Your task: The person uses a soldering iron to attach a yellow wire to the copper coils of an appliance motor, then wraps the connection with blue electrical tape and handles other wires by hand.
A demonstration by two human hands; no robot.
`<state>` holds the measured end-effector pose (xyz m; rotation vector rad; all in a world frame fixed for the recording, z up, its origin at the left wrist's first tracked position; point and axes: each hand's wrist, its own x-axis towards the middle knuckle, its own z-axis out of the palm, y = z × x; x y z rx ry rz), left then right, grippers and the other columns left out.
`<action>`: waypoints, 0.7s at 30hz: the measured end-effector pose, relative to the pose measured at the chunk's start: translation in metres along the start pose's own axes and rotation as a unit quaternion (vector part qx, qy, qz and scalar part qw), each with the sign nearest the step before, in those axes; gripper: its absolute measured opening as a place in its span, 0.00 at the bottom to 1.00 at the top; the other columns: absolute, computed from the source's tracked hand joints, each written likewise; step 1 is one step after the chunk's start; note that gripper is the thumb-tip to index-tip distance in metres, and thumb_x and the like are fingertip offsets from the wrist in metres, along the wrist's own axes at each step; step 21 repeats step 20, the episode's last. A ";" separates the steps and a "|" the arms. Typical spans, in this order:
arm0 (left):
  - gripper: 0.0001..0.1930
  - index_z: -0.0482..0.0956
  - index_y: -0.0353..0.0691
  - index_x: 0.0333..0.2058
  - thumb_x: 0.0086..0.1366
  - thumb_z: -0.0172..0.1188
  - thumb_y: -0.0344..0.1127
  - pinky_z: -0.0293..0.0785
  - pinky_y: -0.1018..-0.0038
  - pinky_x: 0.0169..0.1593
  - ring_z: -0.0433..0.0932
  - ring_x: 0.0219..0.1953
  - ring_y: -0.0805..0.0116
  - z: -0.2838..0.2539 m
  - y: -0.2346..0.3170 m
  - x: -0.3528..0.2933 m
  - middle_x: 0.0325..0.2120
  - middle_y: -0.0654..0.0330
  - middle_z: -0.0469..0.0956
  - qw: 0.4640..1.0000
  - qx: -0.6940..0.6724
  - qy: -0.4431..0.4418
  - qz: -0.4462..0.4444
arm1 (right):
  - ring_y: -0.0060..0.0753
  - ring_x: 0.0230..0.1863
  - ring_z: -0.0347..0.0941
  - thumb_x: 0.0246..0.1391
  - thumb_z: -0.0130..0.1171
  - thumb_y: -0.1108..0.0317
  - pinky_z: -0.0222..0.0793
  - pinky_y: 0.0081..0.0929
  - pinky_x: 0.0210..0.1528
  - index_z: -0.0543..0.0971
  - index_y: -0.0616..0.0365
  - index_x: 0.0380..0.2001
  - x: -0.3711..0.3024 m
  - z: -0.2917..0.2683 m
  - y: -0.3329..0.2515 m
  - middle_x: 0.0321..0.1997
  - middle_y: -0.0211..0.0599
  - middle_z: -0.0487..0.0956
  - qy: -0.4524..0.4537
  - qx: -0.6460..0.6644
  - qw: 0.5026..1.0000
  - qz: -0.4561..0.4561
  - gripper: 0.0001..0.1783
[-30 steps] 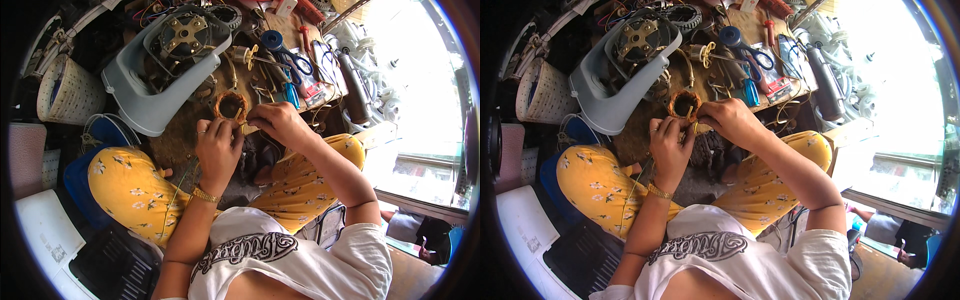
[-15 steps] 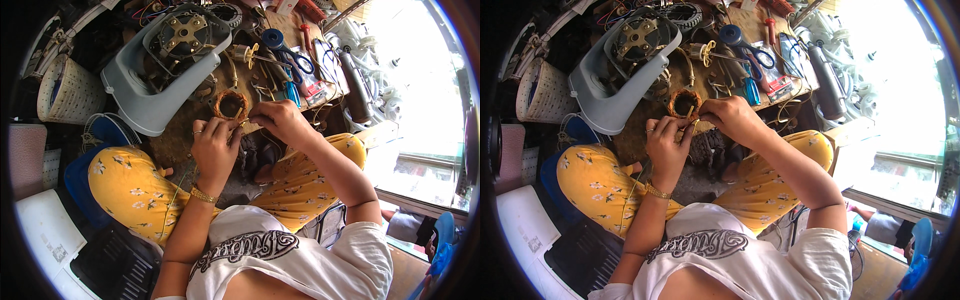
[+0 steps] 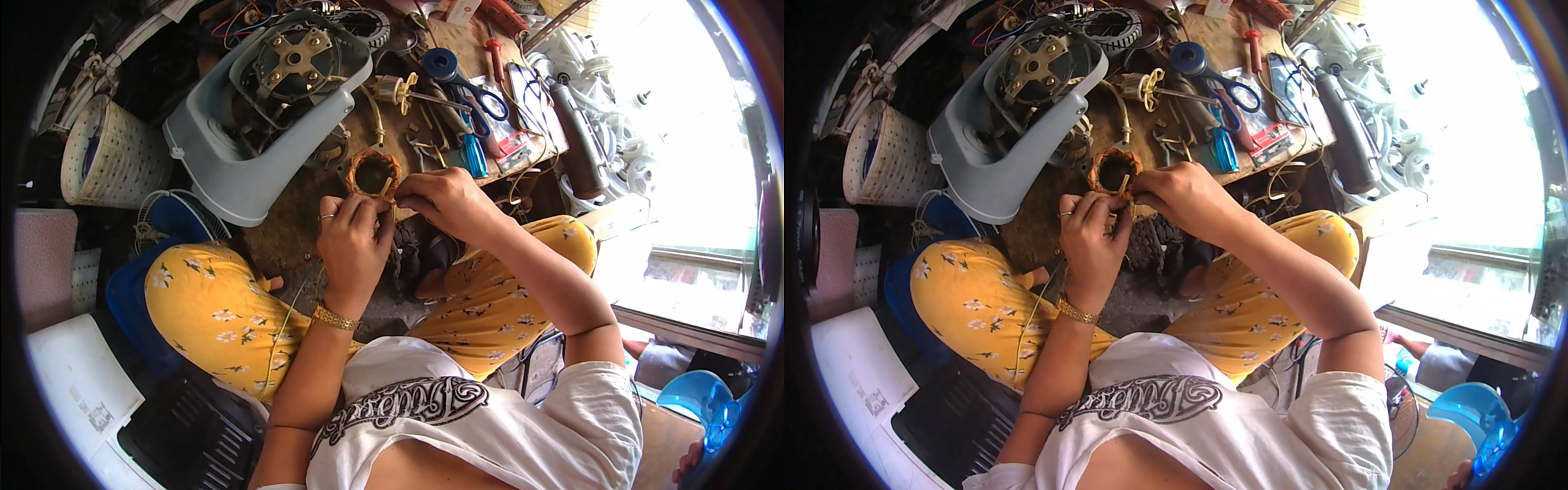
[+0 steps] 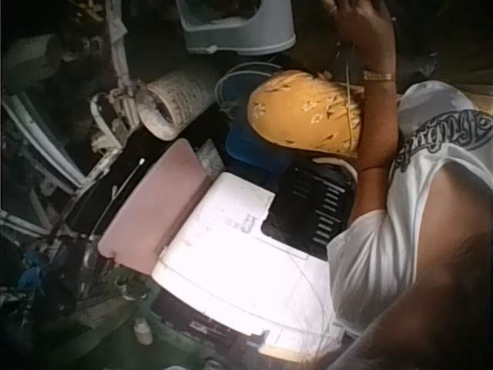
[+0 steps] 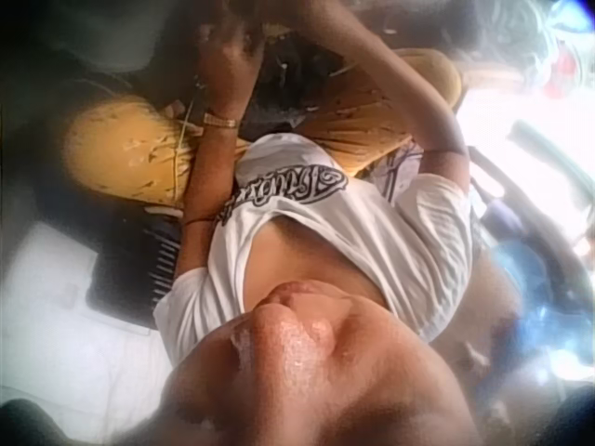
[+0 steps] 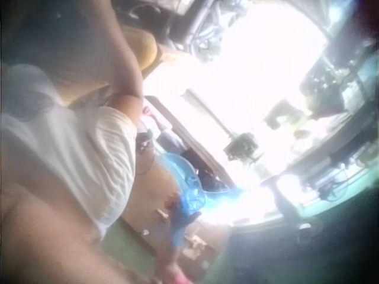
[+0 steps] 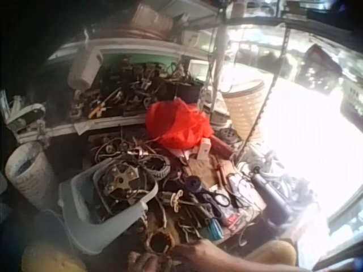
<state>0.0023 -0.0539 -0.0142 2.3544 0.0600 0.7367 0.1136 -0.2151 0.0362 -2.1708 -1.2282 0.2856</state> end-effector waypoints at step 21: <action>0.12 0.82 0.43 0.40 0.60 0.74 0.34 0.72 0.63 0.45 0.76 0.37 0.59 -0.019 0.003 -0.006 0.32 0.61 0.84 0.993 -0.060 -0.005 -0.097 | 0.44 0.34 0.83 0.55 0.72 0.59 0.77 0.40 0.37 0.78 0.57 0.55 -0.001 -0.037 -0.005 0.31 0.42 0.85 0.021 -0.176 0.983 0.043 0.27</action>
